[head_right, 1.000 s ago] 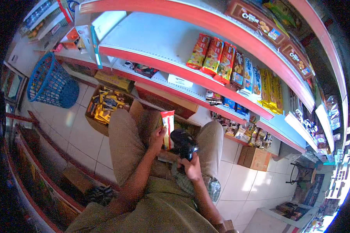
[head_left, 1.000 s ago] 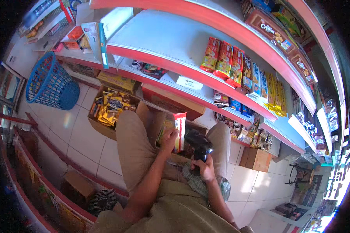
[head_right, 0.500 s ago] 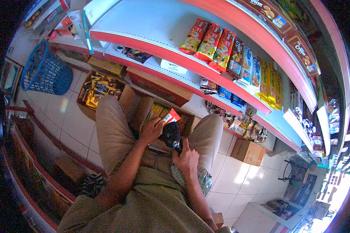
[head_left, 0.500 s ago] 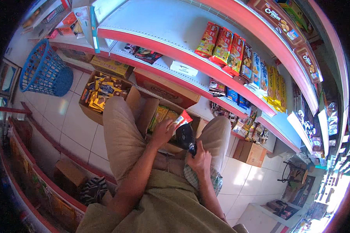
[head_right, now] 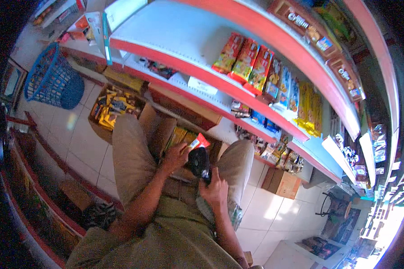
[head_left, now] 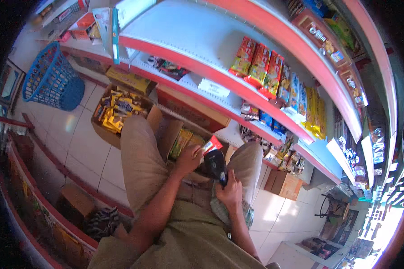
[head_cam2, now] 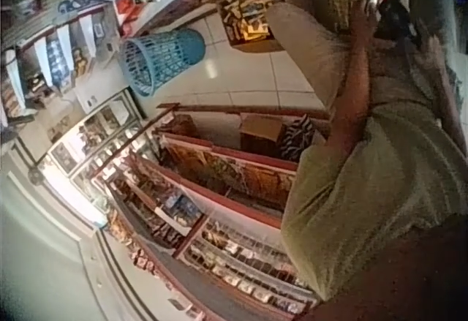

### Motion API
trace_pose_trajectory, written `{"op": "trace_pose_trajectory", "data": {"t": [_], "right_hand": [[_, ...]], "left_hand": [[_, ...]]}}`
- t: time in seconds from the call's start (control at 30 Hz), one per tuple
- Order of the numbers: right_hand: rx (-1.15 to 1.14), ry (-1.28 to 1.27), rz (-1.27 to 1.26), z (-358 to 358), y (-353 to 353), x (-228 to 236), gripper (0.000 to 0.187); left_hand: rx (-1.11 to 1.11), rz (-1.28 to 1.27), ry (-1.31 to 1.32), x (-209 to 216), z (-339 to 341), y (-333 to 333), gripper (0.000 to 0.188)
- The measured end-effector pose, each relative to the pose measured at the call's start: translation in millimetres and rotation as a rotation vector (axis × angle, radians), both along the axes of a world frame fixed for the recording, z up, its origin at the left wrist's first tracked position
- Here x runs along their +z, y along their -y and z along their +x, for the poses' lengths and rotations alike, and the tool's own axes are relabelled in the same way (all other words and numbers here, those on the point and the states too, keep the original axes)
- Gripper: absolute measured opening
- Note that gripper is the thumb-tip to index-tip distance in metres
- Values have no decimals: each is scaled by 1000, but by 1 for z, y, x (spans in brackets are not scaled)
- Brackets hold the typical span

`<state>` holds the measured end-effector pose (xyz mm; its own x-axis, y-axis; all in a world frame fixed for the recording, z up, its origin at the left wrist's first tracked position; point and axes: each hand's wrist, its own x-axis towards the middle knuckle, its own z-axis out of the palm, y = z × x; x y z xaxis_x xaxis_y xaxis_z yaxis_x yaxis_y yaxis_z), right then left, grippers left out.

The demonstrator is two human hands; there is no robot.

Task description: The recorder scans snack packages from a box with a handheld scanner, wipes them with a cloth, and places them on store shelves.

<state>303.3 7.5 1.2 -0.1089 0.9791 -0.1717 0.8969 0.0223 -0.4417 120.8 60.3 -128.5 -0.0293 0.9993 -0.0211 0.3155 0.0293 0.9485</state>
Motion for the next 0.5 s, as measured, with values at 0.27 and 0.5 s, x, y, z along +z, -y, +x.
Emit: {"op": "trace_pose_trajectory", "data": {"t": [0.27, 0.5], "right_hand": [[334, -240, 344, -25, -45, 172, 72], [550, -83, 863, -85, -161, 292, 60]], "left_hand": [[54, -315, 412, -16, 7, -9, 34], [270, -167, 643, -35, 1, -17, 35]]}}
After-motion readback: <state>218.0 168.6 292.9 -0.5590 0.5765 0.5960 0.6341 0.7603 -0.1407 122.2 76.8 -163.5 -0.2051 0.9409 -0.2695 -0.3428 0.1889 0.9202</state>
